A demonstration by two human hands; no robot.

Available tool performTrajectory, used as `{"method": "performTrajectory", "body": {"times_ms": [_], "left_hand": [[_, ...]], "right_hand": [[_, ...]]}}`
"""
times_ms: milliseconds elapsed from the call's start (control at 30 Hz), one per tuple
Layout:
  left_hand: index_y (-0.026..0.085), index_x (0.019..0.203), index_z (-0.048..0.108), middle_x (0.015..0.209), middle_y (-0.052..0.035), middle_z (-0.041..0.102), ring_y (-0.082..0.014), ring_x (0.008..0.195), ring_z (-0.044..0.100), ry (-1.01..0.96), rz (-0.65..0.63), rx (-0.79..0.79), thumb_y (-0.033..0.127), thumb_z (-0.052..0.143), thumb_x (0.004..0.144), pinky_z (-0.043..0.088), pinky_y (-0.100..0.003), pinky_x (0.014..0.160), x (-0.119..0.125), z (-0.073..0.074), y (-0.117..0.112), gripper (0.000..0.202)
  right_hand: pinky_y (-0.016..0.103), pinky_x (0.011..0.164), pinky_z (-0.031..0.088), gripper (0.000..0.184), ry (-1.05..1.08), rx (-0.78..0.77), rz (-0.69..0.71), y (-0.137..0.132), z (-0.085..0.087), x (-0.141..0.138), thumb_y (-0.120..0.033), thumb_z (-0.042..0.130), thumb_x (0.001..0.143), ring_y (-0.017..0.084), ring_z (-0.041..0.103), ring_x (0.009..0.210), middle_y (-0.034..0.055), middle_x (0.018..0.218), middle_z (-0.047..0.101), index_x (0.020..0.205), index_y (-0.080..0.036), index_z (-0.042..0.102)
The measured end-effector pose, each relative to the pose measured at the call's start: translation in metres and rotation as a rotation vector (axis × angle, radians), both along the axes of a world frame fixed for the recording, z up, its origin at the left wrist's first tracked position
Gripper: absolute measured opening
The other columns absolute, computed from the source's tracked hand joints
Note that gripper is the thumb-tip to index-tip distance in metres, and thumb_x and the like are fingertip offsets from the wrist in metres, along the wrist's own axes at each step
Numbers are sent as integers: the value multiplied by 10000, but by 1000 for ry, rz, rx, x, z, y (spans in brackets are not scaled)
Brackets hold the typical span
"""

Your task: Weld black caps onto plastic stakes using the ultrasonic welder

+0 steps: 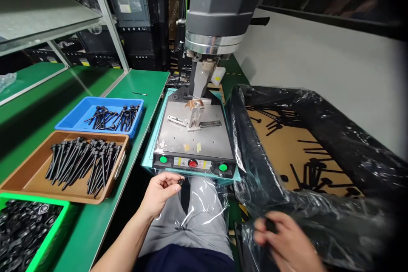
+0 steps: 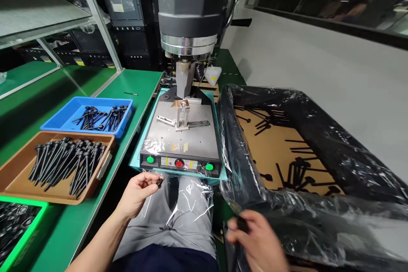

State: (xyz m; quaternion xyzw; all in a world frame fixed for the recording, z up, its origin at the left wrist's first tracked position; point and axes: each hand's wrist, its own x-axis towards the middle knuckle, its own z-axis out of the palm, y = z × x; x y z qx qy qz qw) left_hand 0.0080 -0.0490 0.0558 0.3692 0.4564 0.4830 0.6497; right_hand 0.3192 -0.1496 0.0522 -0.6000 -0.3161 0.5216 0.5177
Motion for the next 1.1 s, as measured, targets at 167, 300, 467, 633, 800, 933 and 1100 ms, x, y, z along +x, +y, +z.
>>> {"method": "performTrajectory", "body": {"times_ms": [167, 300, 467, 633, 800, 933, 1100], "left_hand": [[193, 806, 769, 976, -111, 748, -257, 941, 674, 54, -42, 73, 325, 871, 625, 517, -361, 854, 10, 10, -8, 246], [211, 810, 779, 990, -105, 747, -273, 967, 677, 69, -37, 78, 317, 857, 647, 528, -381, 865, 6, 9, -17, 209], [215, 812, 784, 998, -103, 742, -262, 944, 680, 44, -58, 64, 309, 849, 668, 543, -366, 829, 4, 2, -21, 184], [218, 805, 784, 1007, -105, 737, -266, 967, 674, 30, -76, 75, 311, 840, 685, 544, -383, 852, 4, -1, -18, 162], [229, 811, 789, 991, -89, 724, -238, 908, 676, 3, -148, 95, 288, 830, 705, 560, -360, 797, 0, -3, -13, 128], [215, 833, 788, 1034, -103, 702, -243, 948, 661, 23, -169, 128, 299, 806, 740, 560, -374, 808, -2, -6, -11, 126], [229, 974, 770, 1209, -125, 622, -221, 948, 645, 118, -198, 262, 307, 770, 785, 552, -365, 801, -1, -12, -11, 205]], "right_hand": [[309, 633, 506, 370, 145, 7, 413, 47, -10, -96, -397, 865, 645, 176, 608, 692, 0, 744, 631, 815, -220, 588], [315, 684, 507, 341, 245, 82, 460, 62, -9, -131, -443, 799, 733, 160, 602, 707, -4, 764, 625, 917, -221, 617], [293, 619, 496, 329, 243, 74, 494, 62, -13, -133, -437, 771, 777, 157, 634, 679, 8, 770, 648, 959, -205, 628], [286, 597, 505, 316, 177, 94, 483, 61, -13, -134, -432, 757, 794, 160, 640, 674, 0, 728, 651, 967, -203, 626], [252, 513, 495, 328, 325, 52, 508, 65, -9, -133, -415, 787, 768, 127, 621, 579, -7, 733, 647, 942, -194, 619], [241, 504, 497, 307, 360, 67, 487, 68, -13, -134, -396, 781, 782, 118, 618, 560, -1, 729, 655, 944, -187, 624], [245, 519, 502, 274, 371, 98, 464, 71, -20, -135, -370, 775, 798, 120, 615, 567, -8, 704, 646, 953, -200, 628]]}}
